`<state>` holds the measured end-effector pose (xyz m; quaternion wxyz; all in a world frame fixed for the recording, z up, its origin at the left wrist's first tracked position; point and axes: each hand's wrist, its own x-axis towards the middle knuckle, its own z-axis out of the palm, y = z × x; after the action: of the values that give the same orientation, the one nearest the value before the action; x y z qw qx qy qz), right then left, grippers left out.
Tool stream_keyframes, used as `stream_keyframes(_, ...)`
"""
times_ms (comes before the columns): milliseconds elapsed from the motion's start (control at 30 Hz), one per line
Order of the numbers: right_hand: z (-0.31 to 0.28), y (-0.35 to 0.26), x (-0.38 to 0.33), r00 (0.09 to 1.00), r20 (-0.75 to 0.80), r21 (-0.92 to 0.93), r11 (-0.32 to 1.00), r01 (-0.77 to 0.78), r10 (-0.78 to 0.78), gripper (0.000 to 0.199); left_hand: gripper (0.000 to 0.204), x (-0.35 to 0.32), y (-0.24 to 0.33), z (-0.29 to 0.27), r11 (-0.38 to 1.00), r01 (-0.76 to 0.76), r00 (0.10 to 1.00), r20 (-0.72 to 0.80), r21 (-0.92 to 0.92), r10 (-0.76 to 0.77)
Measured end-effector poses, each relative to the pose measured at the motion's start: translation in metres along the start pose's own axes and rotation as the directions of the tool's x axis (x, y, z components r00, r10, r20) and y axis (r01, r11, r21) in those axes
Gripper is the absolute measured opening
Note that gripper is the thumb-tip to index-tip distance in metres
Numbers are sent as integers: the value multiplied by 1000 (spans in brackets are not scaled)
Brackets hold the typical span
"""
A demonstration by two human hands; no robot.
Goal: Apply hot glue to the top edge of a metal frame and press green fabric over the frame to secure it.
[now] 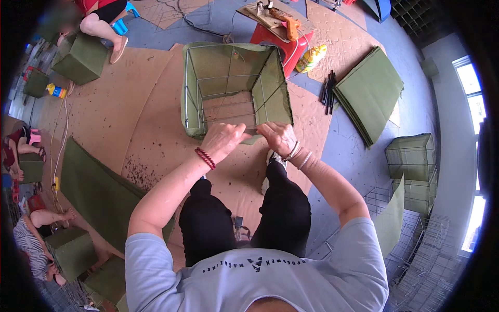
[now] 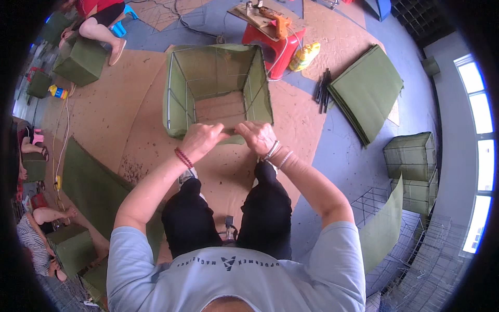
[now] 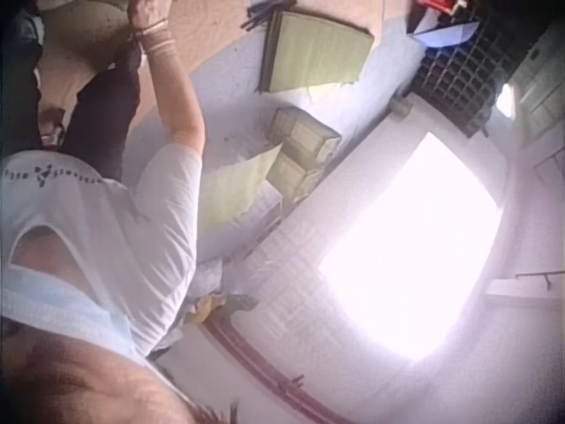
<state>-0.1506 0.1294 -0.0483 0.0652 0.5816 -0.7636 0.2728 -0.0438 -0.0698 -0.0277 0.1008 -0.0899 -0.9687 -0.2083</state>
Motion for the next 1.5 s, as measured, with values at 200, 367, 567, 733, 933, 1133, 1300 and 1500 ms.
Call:
stream_keyframes(200,-33,63,24,982,62,-53,982,181,-177,18,29,47,19,16,991,131,984,-125,35,-125)
stream_keyframes(367,-45,69,13,980,147,-128,980,153,-134,39,19,81,37,67,966,250,961,-100,-71,-256)
stream_keyframes(567,-28,27,0,991,-85,-60,992,-111,105,48,28,74,40,17,967,228,965,-105,-115,-240)
stream_keyframes(733,-24,13,12,992,-104,-135,987,-91,77,39,48,-6,-53,-73,969,-213,968,-165,-127,191)
stream_keyframes(933,-1,-18,52,996,-86,100,995,-9,18,35,34,-12,-71,-50,946,-255,964,-123,-199,234)
stream_keyframes(1133,-6,-25,71,945,177,246,917,-314,276,29,23,-1,-69,-50,907,-280,959,-135,-314,249)
stream_keyframes(1300,0,-25,68,929,127,317,873,-371,349,18,18,-16,-61,-49,972,-222,849,-507,-80,152)
stream_keyframes(1500,2,-40,38,915,-109,-6,921,389,-388,33,19,-51,-69,-14,852,-453,765,-376,263,523)
